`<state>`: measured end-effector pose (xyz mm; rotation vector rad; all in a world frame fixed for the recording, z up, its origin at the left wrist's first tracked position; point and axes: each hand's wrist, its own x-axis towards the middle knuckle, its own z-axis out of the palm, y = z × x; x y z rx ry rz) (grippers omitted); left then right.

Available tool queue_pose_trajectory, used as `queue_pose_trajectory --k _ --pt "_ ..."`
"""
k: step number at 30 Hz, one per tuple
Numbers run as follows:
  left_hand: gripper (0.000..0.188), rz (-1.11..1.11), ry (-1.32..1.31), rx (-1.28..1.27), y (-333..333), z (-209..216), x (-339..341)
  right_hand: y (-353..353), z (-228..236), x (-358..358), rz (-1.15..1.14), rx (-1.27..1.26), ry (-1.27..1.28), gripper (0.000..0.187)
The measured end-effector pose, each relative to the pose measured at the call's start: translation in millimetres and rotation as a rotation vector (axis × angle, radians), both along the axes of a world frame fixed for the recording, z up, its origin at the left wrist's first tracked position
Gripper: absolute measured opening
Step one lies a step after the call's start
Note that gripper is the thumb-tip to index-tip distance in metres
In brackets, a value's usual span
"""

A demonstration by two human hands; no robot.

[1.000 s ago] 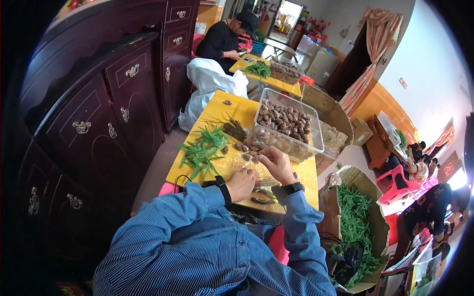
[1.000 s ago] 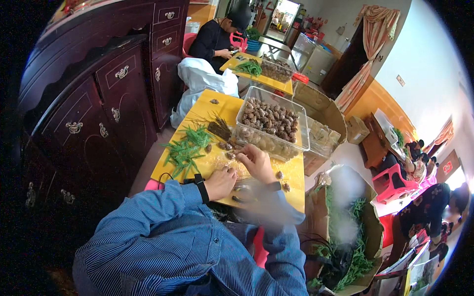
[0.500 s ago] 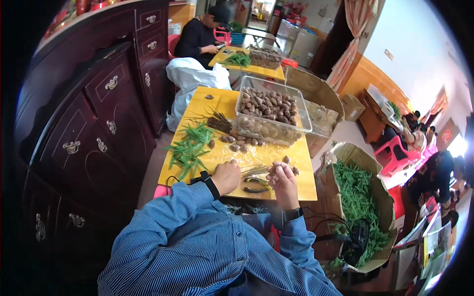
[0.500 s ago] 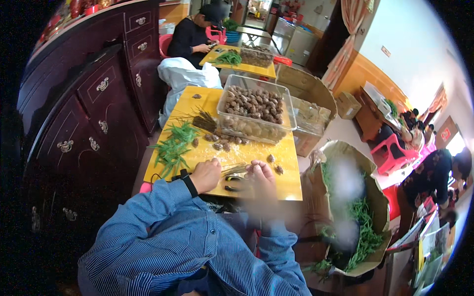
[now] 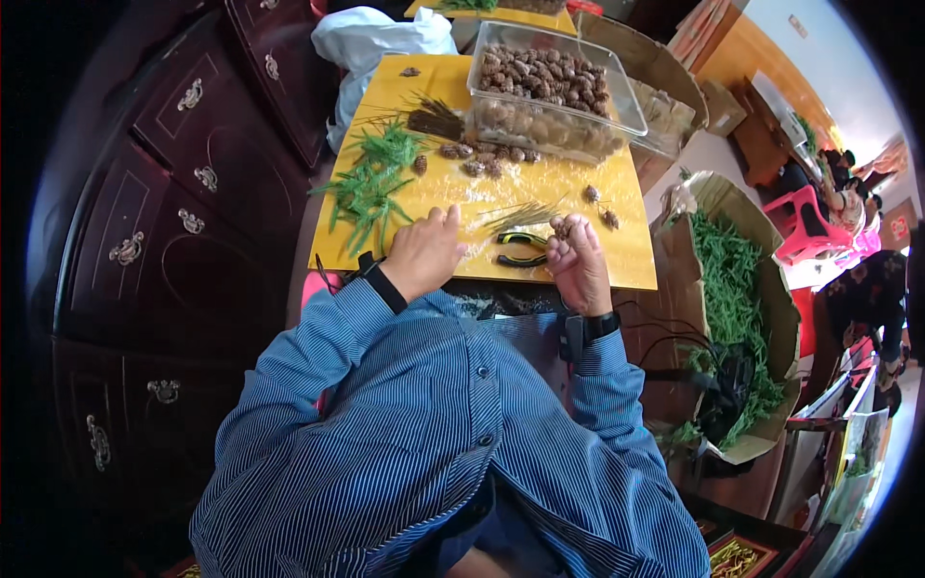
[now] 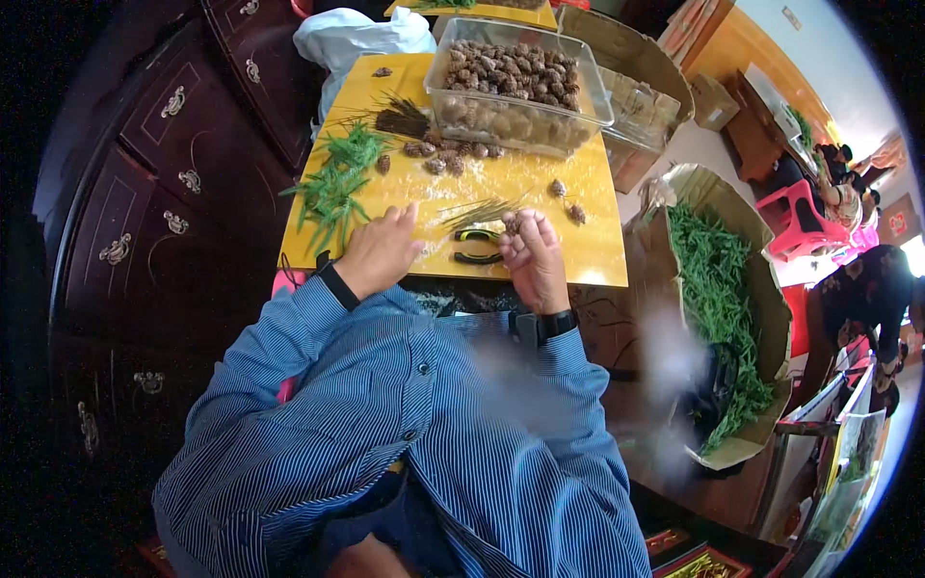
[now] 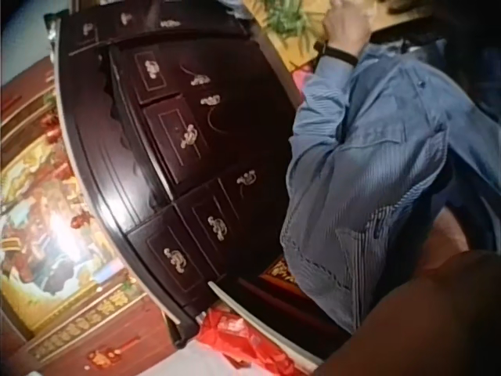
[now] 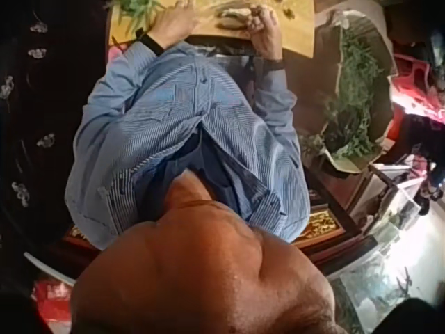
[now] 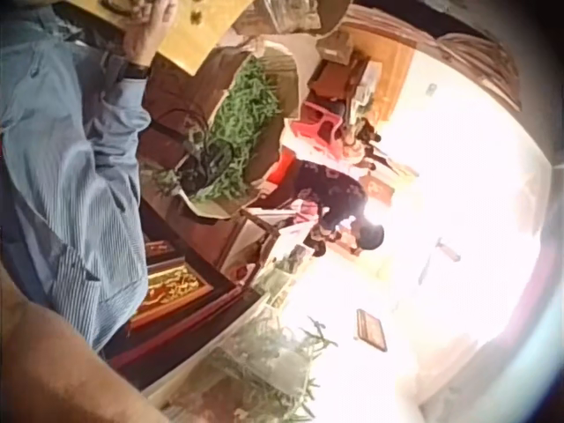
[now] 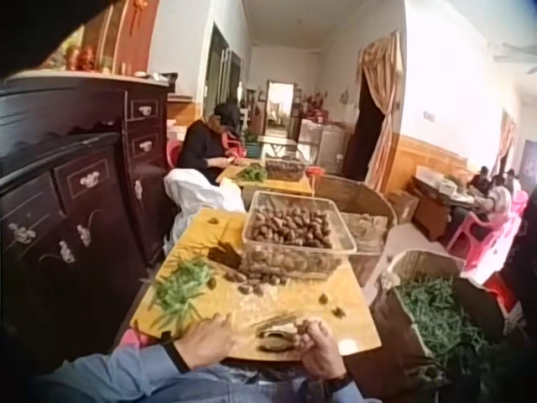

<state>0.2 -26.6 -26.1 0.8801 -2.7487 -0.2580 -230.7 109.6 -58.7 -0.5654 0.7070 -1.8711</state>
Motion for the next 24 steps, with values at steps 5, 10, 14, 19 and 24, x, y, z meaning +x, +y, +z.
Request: queue_pose_trajectory --k 5,10,14,19,24 --pt "0.05 -0.079 0.029 -0.005 -2.7 0.6 -4.6 0.9 -0.3 -2.1 -0.014 -0.012 -0.036 0.02" --pt "0.046 -0.157 0.002 -0.047 -16.0 -9.7 -18.7 -1.9 0.7 -5.2 -0.007 -0.008 -0.048 0.02" --pt "0.034 -0.172 0.023 0.0 -22.2 -2.0 -24.2 -1.4 -1.5 -4.2 0.012 -0.019 -0.049 0.021" --pt "0.026 -0.125 0.02 -0.01 -8.7 -6.4 2.2 -6.2 -2.6 -6.0 0.022 -0.039 -0.066 0.022" --pt "0.038 -0.033 0.032 -0.033 10.6 0.0 40.9 -3.9 2.2 -4.1 -0.002 -0.024 -0.084 0.022"
